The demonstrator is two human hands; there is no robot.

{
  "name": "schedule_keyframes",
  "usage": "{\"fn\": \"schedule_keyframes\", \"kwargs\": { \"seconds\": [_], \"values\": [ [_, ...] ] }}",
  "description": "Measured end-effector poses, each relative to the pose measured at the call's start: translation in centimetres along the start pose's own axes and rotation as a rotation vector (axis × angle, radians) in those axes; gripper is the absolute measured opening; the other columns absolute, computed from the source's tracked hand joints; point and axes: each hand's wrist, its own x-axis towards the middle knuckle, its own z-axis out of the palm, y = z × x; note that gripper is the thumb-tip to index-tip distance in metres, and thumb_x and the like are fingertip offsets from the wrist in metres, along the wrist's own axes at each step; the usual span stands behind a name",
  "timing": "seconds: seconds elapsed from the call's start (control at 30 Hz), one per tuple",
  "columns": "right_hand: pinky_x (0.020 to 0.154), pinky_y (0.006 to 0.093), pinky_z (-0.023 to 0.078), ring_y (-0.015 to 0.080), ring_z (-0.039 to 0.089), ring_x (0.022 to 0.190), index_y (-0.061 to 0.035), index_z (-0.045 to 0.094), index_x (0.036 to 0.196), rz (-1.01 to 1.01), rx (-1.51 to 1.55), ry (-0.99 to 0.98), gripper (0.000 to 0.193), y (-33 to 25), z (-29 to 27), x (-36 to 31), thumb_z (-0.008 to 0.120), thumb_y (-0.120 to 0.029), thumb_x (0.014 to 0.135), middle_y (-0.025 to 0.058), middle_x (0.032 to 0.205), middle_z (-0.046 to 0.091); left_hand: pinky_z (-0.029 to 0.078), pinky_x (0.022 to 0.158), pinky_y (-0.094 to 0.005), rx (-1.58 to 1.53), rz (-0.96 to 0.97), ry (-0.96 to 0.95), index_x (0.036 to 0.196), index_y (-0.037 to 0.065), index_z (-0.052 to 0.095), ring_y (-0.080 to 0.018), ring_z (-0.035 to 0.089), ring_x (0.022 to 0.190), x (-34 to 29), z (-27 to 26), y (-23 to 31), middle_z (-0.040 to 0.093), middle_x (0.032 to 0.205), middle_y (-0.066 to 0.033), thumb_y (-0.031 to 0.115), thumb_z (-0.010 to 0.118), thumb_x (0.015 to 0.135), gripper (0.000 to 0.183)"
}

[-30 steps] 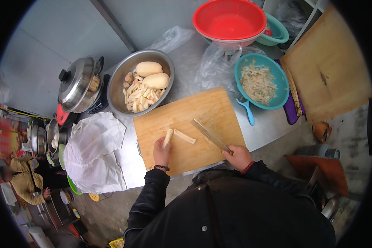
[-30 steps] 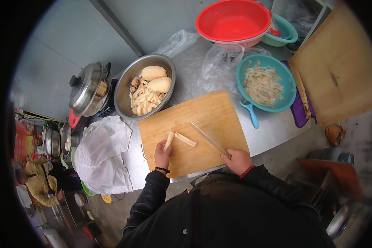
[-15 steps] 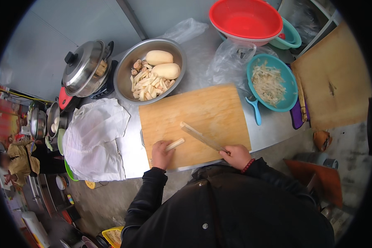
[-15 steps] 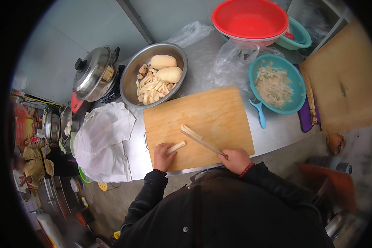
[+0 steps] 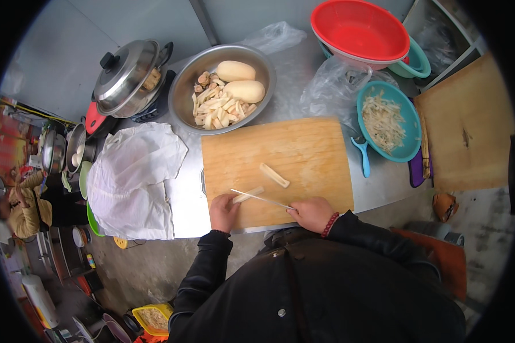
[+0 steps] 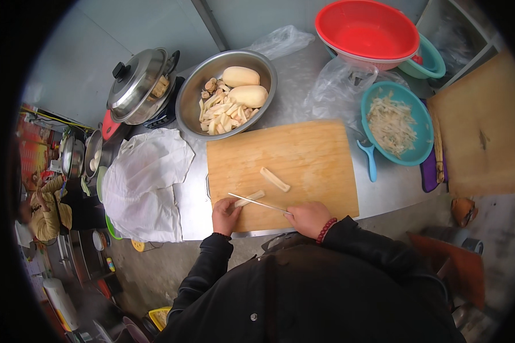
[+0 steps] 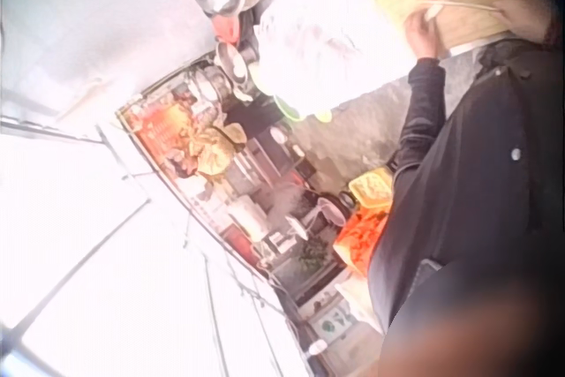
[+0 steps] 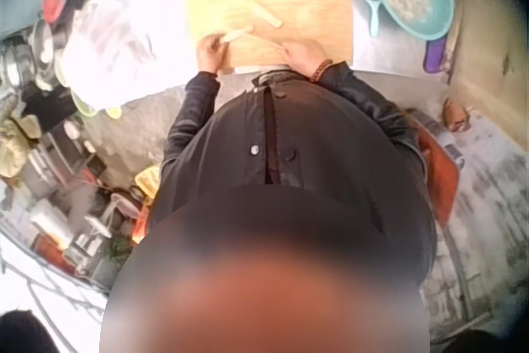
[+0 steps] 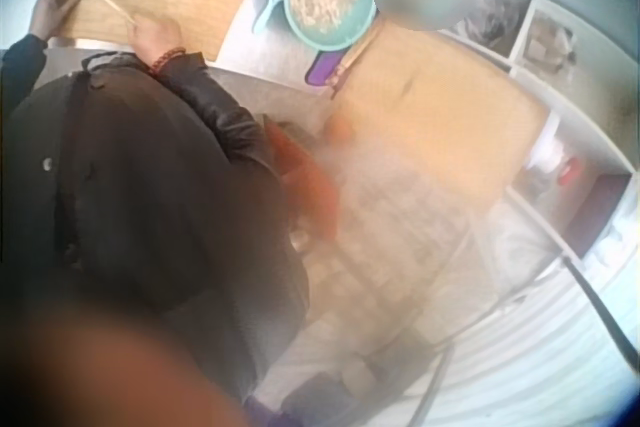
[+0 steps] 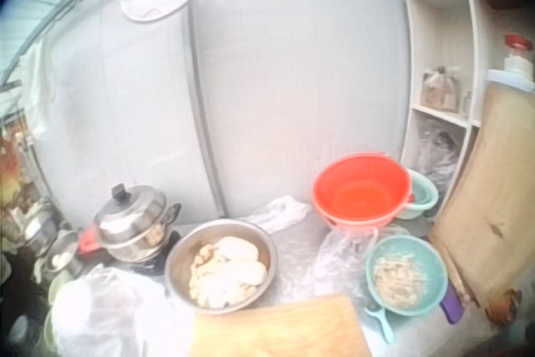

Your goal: The person slices peeled white root vegetables on a wooden cutting board using a cleaver. They cut the vegetables into uniform sticks and place them into a metal bowl. The person repeats this process with multiple vegetables throughout the clip.

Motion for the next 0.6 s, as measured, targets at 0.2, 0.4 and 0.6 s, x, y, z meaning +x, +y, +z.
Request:
{"fn": "schedule_keyframes", "kwargs": {
  "seconds": [0.2,0.4,0.6],
  "values": [
    [0.065,0.0525,0.051,0.039,0.066,0.072,-0.0095,0.068,0.082,0.01,-0.038,-0.023,0.027,-0.7,-0.2,0.6,0.057,-0.03,0.095,0.0162,0.074,0.067,0.053,0.086,-0.0388,0.005,-0.047,-0.013,0.097,0.006,0.074,-0.0308,0.066,0.095,-0.1,0.1,-0.1,0.071,0.098,-0.0121,0.008,0.081,0.076,0.022],
    [0.067,0.0524,0.053,0.0394,0.067,0.072,-0.0074,0.069,0.082,0.018,-0.071,-0.044,0.027,-1.1,0.0,0.7,0.055,-0.026,0.095,0.0169,0.075,0.069,0.053,0.085,-0.0386,0.004,-0.032,-0.025,0.098,0.005,0.073,-0.0312,0.066,0.095,0.0,0.1,0.0,0.071,0.099,-0.0125,0.007,0.081,0.077,0.023],
    [0.068,0.0529,0.053,0.0405,0.068,0.075,-0.0052,0.069,0.083,-0.004,-0.08,-0.061,0.025,-1.3,0.9,1.3,0.053,-0.022,0.092,0.02,0.076,0.069,0.053,0.086,-0.0389,0.015,0.01,-0.006,0.099,0.005,0.073,-0.0321,0.066,0.096,0.0,0.0,0.1,0.071,0.1,-0.0129,0.007,0.081,0.077,0.023]
  ]
}}
